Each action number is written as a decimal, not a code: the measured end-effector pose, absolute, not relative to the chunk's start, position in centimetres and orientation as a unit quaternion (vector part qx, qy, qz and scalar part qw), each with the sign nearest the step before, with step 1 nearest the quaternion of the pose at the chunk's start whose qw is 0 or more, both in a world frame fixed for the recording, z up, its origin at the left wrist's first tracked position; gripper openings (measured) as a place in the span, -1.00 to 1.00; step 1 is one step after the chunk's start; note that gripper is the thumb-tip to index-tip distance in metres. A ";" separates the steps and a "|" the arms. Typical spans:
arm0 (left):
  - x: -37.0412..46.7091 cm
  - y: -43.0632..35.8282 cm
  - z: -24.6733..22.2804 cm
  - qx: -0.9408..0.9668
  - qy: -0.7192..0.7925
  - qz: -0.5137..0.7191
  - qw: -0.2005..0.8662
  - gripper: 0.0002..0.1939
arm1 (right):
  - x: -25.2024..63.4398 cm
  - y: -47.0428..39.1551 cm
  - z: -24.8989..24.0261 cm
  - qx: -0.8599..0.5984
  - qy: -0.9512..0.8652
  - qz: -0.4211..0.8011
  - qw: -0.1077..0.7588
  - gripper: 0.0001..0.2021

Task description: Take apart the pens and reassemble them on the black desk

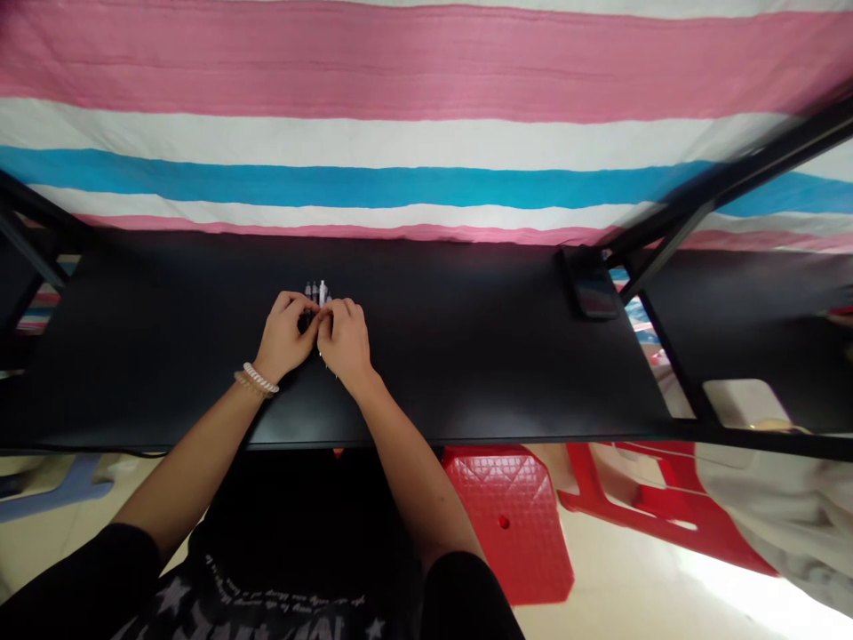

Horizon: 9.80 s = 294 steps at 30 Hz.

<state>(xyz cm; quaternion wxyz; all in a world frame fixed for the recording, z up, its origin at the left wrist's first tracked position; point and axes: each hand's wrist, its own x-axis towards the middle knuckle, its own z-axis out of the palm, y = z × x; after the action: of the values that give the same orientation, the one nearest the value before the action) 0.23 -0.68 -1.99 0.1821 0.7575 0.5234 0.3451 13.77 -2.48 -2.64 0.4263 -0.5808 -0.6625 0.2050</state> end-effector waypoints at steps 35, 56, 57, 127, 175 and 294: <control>-0.9 0.0 -0.6 0.696 0.616 0.309 0.204 -0.95 | 14.7 -2.7 -2.9 -0.551 -0.665 0.248 0.439 -0.75; -0.5 0.7 -1.7 0.472 0.615 0.521 0.356 -0.93 | 20.0 -3.9 0.3 -0.410 -0.767 0.454 0.193 0.03; -0.4 0.6 -1.7 0.468 0.612 0.527 0.360 -0.93 | 20.0 -3.9 0.4 -0.411 -0.760 0.469 0.183 0.01; 0.5 0.5 -0.4 0.306 0.427 0.665 0.531 -0.54 | 14.9 -2.7 -2.1 -0.504 -0.505 0.433 0.550 -0.55; 0.4 0.5 -0.7 0.294 0.426 0.649 0.558 -0.58 | 14.3 -2.8 -2.3 -0.498 -0.485 0.377 0.612 -0.80; -0.1 0.3 -0.2 0.311 0.411 0.629 0.582 -0.56 | 15.2 -3.2 -2.1 -0.533 -0.624 0.362 0.442 -0.56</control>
<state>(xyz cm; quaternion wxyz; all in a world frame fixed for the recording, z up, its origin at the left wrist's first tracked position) -0.09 0.29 -0.18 0.5816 0.3109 0.4110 0.6294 15.17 -3.19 -2.09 0.4422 -0.5330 -0.6239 0.3620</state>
